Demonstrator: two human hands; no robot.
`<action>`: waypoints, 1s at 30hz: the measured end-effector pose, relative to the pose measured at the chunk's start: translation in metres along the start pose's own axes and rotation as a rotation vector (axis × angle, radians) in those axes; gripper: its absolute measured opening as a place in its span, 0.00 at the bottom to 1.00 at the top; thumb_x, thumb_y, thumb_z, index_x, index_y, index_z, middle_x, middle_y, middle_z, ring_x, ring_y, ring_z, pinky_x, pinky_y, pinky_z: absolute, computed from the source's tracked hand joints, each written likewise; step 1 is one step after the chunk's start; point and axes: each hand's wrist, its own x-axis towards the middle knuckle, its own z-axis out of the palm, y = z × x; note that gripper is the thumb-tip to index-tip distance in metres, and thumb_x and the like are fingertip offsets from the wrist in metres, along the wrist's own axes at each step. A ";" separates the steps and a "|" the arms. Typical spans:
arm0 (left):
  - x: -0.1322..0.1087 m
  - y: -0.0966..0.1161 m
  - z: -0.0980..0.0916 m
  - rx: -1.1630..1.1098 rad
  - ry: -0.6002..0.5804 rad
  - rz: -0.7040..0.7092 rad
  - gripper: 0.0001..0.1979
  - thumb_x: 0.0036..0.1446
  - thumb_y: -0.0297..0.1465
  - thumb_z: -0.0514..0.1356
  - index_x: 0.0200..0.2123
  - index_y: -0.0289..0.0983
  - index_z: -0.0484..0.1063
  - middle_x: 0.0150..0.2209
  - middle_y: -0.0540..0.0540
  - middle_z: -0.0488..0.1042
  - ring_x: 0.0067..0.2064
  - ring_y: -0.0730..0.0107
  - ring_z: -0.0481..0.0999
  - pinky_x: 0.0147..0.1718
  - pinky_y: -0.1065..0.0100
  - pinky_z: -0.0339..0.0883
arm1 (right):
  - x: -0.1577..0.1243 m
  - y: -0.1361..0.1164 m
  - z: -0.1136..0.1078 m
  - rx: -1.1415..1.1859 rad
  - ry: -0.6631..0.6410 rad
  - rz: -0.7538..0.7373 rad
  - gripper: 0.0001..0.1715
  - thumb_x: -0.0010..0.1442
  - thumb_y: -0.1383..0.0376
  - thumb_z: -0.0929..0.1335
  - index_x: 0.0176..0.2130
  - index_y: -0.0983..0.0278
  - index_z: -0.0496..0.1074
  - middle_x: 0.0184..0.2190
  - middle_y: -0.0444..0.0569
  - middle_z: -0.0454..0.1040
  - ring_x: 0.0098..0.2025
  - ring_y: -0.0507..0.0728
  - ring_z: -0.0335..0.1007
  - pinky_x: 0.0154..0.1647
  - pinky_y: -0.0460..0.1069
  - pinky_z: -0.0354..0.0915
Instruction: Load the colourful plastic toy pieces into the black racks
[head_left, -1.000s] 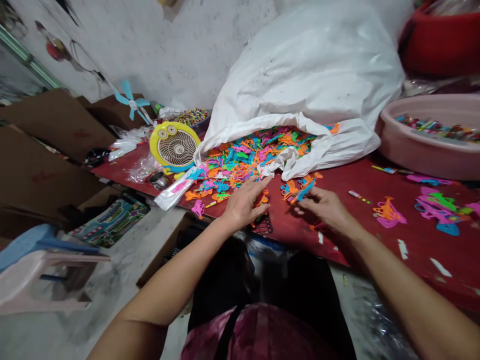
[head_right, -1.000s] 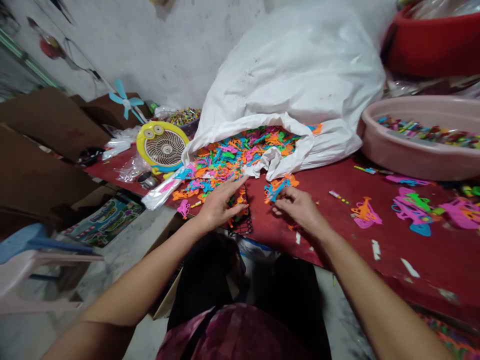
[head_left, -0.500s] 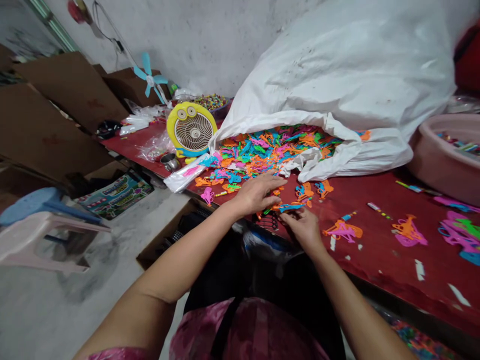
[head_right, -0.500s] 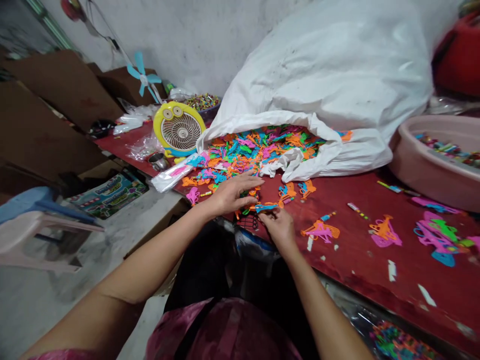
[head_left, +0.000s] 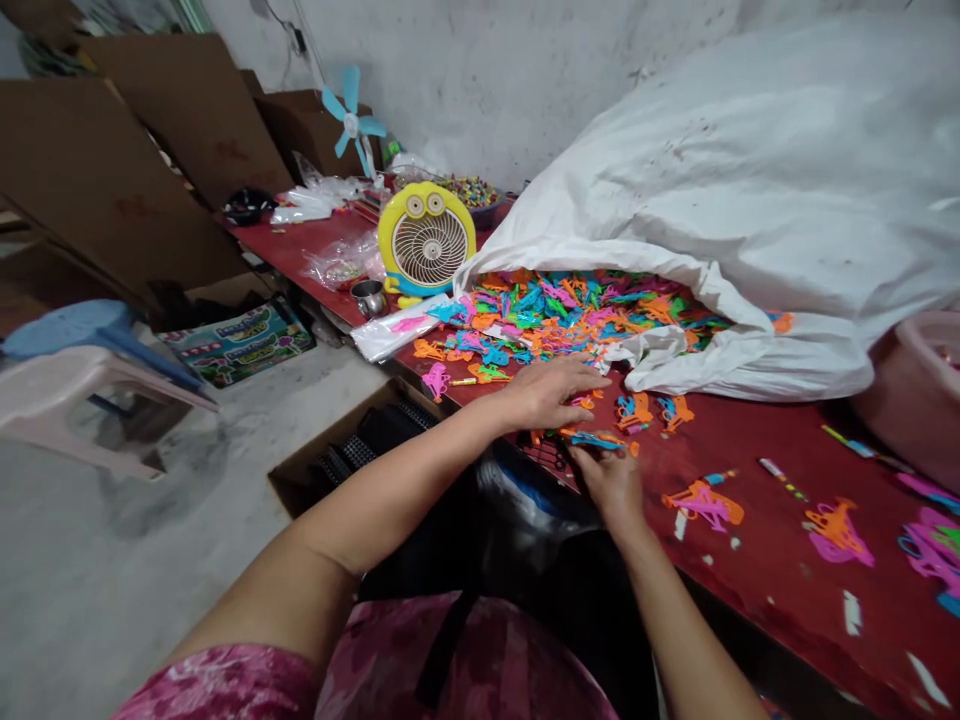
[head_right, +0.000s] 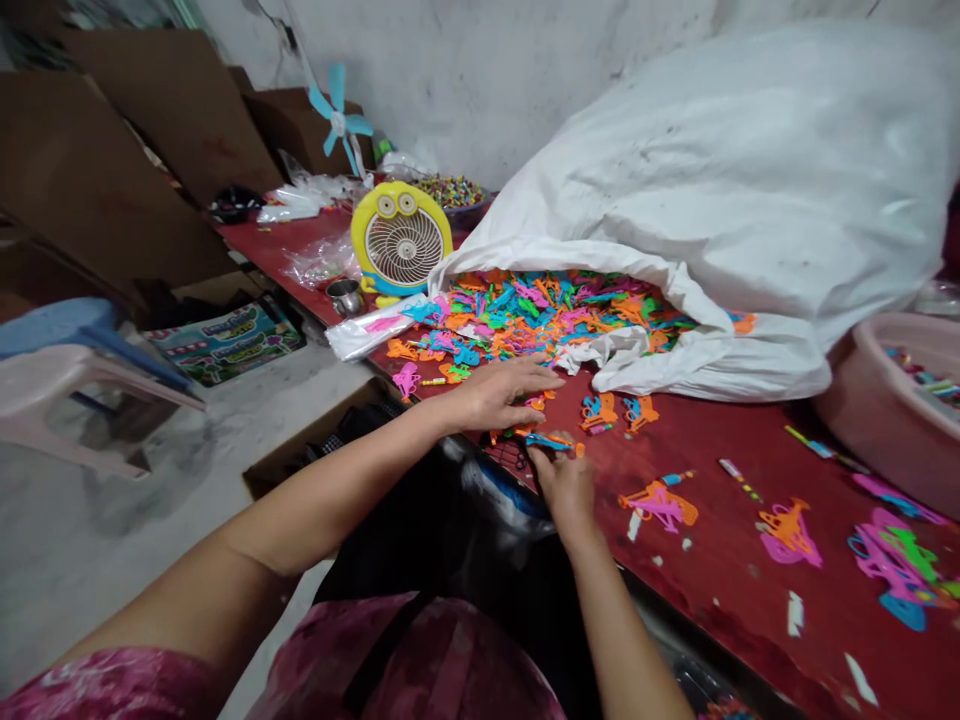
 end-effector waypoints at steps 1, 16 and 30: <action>0.000 0.000 0.000 -0.002 -0.002 -0.001 0.24 0.61 0.35 0.62 0.60 0.40 0.66 0.62 0.44 0.68 0.67 0.60 0.60 0.64 0.56 0.56 | -0.001 -0.002 -0.001 -0.073 -0.010 -0.049 0.18 0.60 0.52 0.66 0.34 0.63 0.75 0.32 0.53 0.77 0.35 0.59 0.73 0.41 0.53 0.66; -0.008 0.014 -0.015 -0.026 -0.118 -0.060 0.31 0.63 0.46 0.56 0.65 0.38 0.60 0.66 0.41 0.61 0.70 0.51 0.50 0.65 0.49 0.52 | 0.000 -0.061 0.008 -0.737 -0.109 0.080 0.17 0.67 0.61 0.61 0.46 0.67 0.73 0.38 0.56 0.76 0.35 0.58 0.73 0.30 0.49 0.56; -0.005 0.009 0.000 0.113 -0.068 0.015 0.28 0.58 0.39 0.61 0.60 0.37 0.64 0.57 0.38 0.71 0.70 0.47 0.49 0.59 0.48 0.60 | -0.006 -0.044 0.014 -0.713 -0.152 0.097 0.15 0.68 0.62 0.60 0.42 0.64 0.73 0.38 0.54 0.77 0.35 0.56 0.74 0.28 0.48 0.53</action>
